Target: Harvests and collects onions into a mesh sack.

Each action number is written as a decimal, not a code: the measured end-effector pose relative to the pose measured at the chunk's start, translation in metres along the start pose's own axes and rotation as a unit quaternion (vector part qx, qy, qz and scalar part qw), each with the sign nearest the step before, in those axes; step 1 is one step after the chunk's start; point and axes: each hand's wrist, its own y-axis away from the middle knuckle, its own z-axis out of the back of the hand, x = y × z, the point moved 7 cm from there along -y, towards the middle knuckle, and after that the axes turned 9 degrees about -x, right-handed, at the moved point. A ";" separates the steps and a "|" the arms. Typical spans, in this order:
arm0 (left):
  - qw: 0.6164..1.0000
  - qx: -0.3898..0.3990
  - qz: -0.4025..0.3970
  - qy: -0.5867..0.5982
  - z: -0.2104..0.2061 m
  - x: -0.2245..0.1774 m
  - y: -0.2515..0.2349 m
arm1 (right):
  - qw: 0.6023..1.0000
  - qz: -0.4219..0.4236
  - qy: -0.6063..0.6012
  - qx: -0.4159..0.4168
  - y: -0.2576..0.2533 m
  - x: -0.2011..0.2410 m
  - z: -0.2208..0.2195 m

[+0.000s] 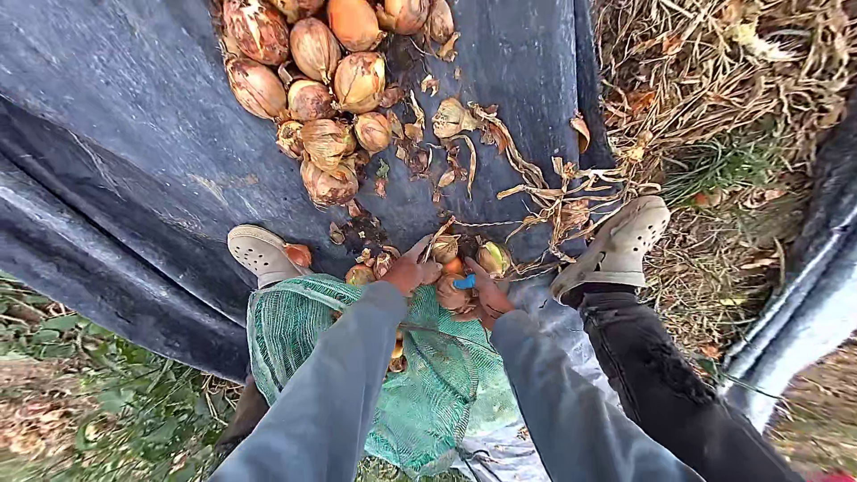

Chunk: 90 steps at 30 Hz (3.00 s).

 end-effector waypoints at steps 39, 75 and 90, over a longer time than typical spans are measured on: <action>0.927 -0.275 0.199 -0.157 0.085 0.067 0.018 | 0.984 -0.028 0.012 -0.175 -0.018 -0.019 0.044; 0.952 -0.242 -0.128 0.136 0.182 -0.018 0.178 | 0.953 0.143 0.264 0.033 0.243 0.148 -0.067; 0.910 -0.410 -0.010 0.055 0.210 -0.098 0.016 | 0.817 0.332 0.399 -0.250 0.064 0.320 -0.219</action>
